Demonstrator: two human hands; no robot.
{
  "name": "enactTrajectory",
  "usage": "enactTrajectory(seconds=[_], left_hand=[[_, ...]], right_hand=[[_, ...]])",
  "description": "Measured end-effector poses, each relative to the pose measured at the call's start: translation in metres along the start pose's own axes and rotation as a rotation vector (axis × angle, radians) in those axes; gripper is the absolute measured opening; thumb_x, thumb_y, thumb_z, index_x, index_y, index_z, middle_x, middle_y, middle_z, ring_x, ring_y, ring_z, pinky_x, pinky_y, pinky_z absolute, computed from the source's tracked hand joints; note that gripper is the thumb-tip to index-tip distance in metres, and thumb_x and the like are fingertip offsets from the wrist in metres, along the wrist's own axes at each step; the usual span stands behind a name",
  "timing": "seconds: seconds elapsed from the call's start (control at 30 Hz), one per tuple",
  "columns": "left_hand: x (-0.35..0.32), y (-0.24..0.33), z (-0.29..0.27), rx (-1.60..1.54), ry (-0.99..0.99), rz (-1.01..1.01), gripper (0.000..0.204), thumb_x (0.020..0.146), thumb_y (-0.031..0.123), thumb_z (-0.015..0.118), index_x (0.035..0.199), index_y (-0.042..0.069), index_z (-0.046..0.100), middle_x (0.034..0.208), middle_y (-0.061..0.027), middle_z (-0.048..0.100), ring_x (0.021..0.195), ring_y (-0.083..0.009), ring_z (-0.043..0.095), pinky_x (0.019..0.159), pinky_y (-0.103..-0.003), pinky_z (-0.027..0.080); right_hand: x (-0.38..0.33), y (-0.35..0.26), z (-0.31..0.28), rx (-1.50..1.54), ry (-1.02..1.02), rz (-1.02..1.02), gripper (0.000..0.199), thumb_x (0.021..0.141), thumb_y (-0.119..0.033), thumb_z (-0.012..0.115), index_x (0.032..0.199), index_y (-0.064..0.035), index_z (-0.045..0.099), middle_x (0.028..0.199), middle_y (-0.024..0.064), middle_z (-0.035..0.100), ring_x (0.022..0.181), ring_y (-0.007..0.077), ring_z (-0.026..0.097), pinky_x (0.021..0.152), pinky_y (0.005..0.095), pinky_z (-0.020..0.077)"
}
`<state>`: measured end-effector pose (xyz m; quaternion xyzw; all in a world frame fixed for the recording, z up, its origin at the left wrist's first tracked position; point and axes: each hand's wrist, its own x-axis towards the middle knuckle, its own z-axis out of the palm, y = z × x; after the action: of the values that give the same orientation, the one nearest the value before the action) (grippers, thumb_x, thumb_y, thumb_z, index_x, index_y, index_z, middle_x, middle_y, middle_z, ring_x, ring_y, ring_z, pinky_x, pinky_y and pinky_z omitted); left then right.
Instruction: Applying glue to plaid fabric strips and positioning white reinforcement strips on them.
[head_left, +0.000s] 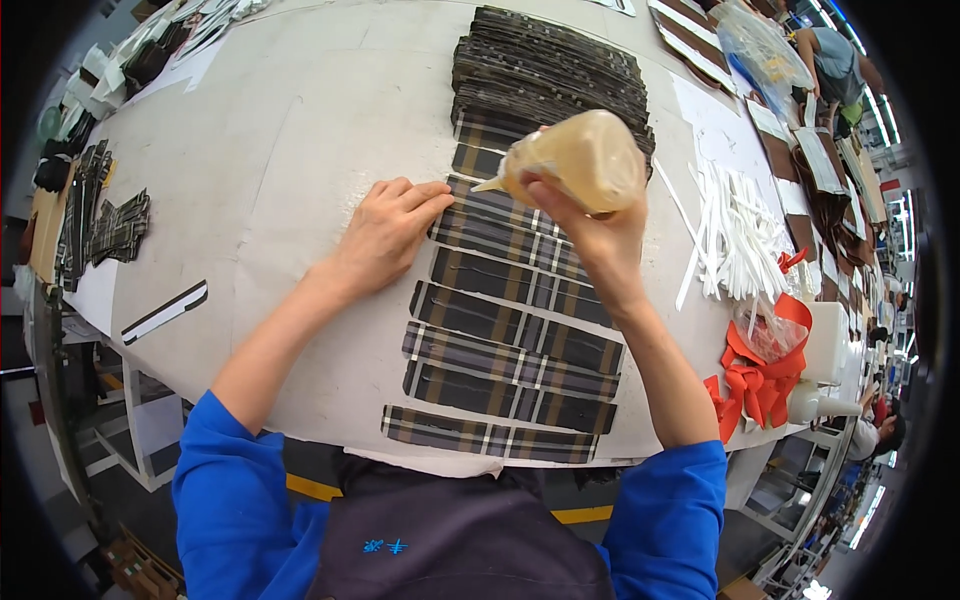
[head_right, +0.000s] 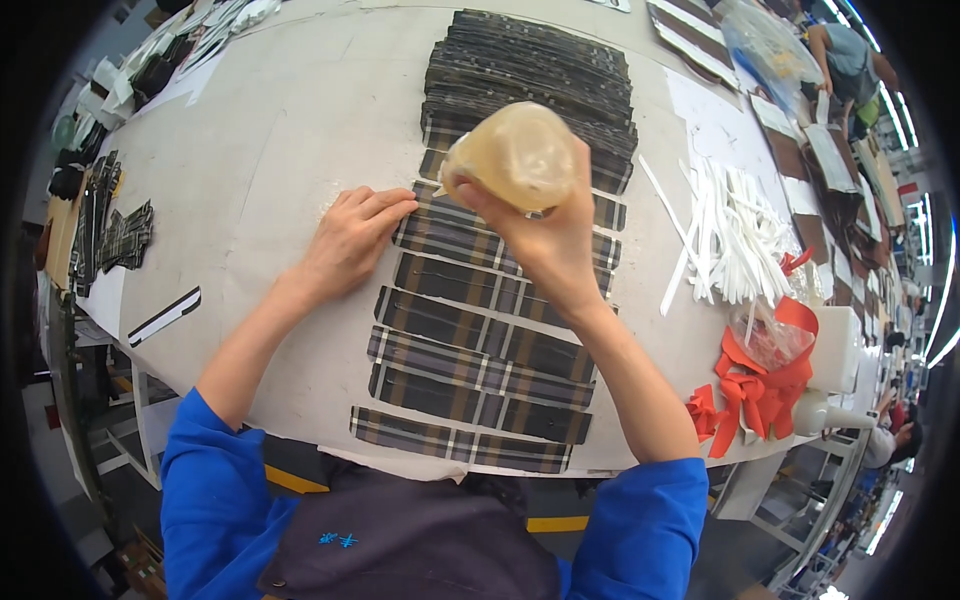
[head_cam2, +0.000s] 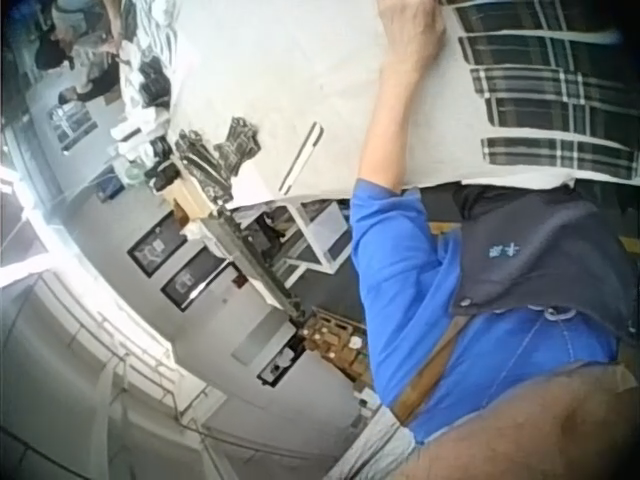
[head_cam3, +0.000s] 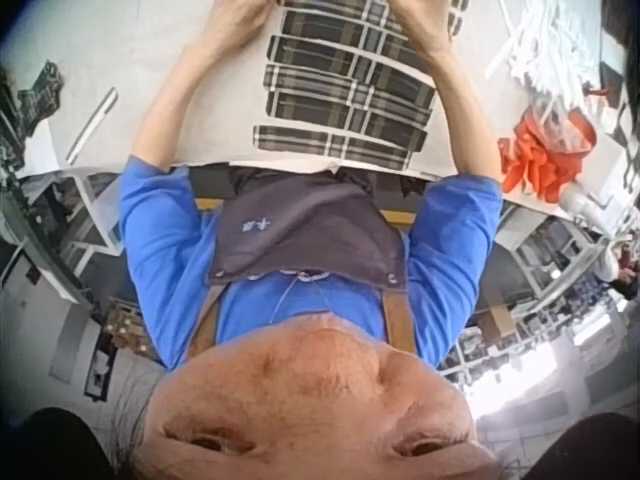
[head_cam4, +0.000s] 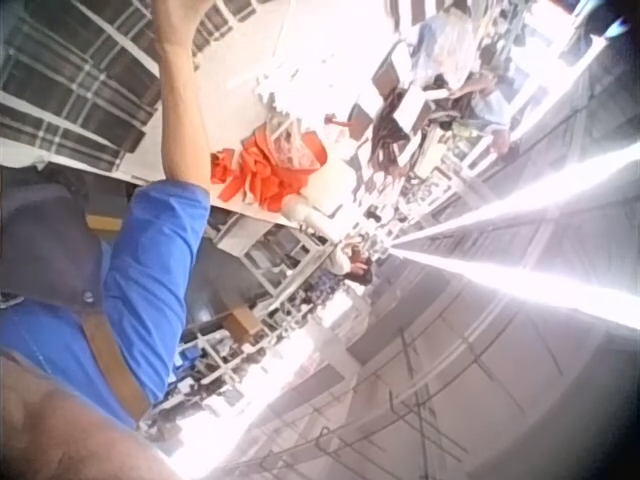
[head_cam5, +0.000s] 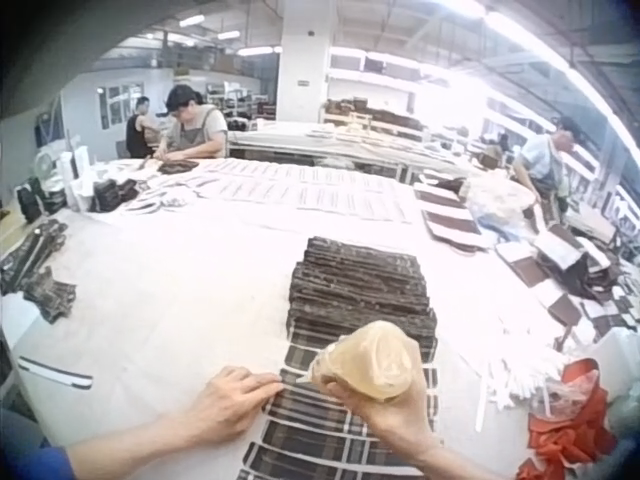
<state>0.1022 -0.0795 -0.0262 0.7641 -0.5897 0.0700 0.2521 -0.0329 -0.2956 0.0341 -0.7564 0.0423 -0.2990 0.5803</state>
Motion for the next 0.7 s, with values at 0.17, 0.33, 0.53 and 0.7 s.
enactTrajectory(seconds=[0.17,0.33,0.53,0.7], left_hand=[[-0.001,-0.004,0.001,-0.016,0.004,-0.014,0.036,0.086,-0.004,0.06,0.122,0.0,0.064,0.126,-0.0086,0.064,0.098,-0.0267,0.059,0.092,-0.039,0.047],[0.0,-0.004,0.0,0.002,-0.02,-0.021,0.036,0.085,-0.005,0.061,0.121,-0.001,0.064,0.126,-0.0086,0.064,0.099,-0.0263,0.059,0.092,-0.038,0.046],[0.001,-0.003,0.003,-0.005,-0.002,-0.026,0.031,0.088,-0.003,0.06,0.119,0.0,0.065,0.124,-0.0084,0.066,0.099,-0.0262,0.06,0.091,-0.038,0.047],[0.002,-0.002,0.004,0.007,0.012,-0.03,0.028,0.091,-0.002,0.06,0.118,0.0,0.066,0.123,-0.0081,0.067,0.099,-0.0258,0.06,0.091,-0.038,0.047]], right_hand=[[0.007,0.007,0.017,-0.011,-0.056,-0.002,0.065,0.082,-0.016,0.086,0.131,-0.0019,0.047,0.122,0.0088,0.061,0.113,0.0191,0.063,0.097,0.0337,0.0527],[0.006,0.01,0.017,-0.018,-0.069,-0.006,0.066,0.08,-0.014,0.087,0.131,-0.0025,0.047,0.119,0.0091,0.065,0.112,0.0192,0.065,0.097,0.034,0.0534],[-0.002,0.0,-0.005,-0.067,-0.011,-0.024,0.058,0.081,-0.01,0.085,0.127,-0.0034,0.052,0.118,0.0083,0.066,0.109,0.0185,0.066,0.098,0.0338,0.0546],[-0.015,-0.005,-0.034,-0.102,0.046,0.047,0.055,0.082,-0.007,0.084,0.127,-0.003,0.053,0.115,0.0085,0.067,0.109,0.0179,0.067,0.097,0.0329,0.0541]])
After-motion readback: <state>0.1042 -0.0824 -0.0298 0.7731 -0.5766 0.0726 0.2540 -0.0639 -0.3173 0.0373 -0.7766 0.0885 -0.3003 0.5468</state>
